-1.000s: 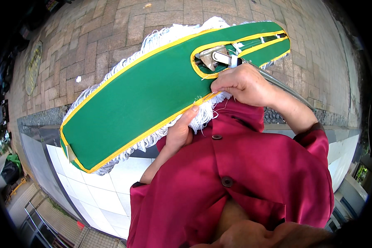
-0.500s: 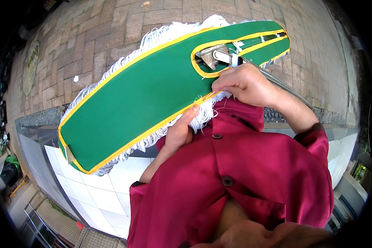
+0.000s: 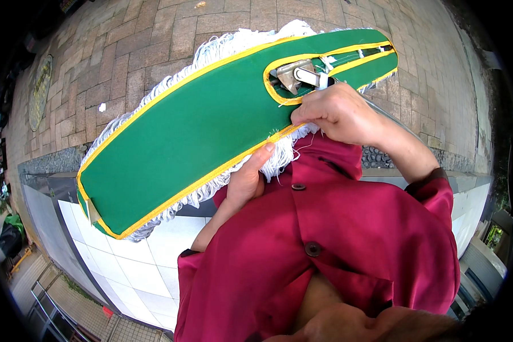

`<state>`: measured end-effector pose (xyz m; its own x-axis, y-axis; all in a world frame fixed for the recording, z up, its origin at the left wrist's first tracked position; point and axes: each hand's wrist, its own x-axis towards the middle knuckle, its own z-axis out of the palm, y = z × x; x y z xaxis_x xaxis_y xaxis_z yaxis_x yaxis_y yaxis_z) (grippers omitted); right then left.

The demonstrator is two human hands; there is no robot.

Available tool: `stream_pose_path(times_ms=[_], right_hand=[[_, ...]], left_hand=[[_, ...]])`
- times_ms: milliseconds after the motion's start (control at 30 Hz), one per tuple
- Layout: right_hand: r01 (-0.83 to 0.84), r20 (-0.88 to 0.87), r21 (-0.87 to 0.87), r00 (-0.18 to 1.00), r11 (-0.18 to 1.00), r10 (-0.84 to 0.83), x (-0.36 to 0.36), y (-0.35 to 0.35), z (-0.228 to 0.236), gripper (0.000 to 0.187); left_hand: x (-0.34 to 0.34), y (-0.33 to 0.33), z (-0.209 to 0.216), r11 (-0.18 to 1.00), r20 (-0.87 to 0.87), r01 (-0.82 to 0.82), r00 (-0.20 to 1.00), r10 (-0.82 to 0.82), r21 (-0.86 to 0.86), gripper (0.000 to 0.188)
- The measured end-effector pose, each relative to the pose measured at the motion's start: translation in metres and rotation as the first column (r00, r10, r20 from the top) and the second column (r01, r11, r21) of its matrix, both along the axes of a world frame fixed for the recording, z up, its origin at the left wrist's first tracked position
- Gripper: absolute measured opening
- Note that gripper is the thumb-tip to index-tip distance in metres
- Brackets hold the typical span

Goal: The person is sewing the fringe of a mop head using a needle and thread while sitting on a sidewalk ledge, then uses scissors to cut the thread.

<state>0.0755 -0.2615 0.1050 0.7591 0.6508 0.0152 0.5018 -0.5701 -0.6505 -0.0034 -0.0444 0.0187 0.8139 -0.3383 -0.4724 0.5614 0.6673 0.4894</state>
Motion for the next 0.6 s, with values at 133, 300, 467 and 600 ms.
stream_pose_path(times_ms=[133,300,467,600], right_hand=[[0.068,-0.077,0.08,0.995,0.994,-0.062,-0.003,-0.001,-0.009,0.016],[0.092,-0.148,0.052,0.986,0.994,-0.083,0.0,0.001,-0.01,0.012],[0.159,-0.195,0.035,0.969,0.987,-0.15,-0.001,0.006,-0.01,0.008],[0.145,-0.199,0.031,0.971,0.989,-0.136,-0.002,0.006,-0.011,0.008]], left_hand=[[0.0,0.0,-0.002,0.999,0.017,0.016,1.0,-0.017,0.047,0.035],[-0.001,0.002,-0.01,0.998,0.023,0.04,0.999,-0.041,0.044,0.038],[-0.002,0.0,-0.02,0.998,0.058,0.03,0.998,-0.033,0.053,0.038],[-0.002,-0.003,-0.013,1.0,-0.012,-0.014,1.0,0.014,-0.011,0.026]])
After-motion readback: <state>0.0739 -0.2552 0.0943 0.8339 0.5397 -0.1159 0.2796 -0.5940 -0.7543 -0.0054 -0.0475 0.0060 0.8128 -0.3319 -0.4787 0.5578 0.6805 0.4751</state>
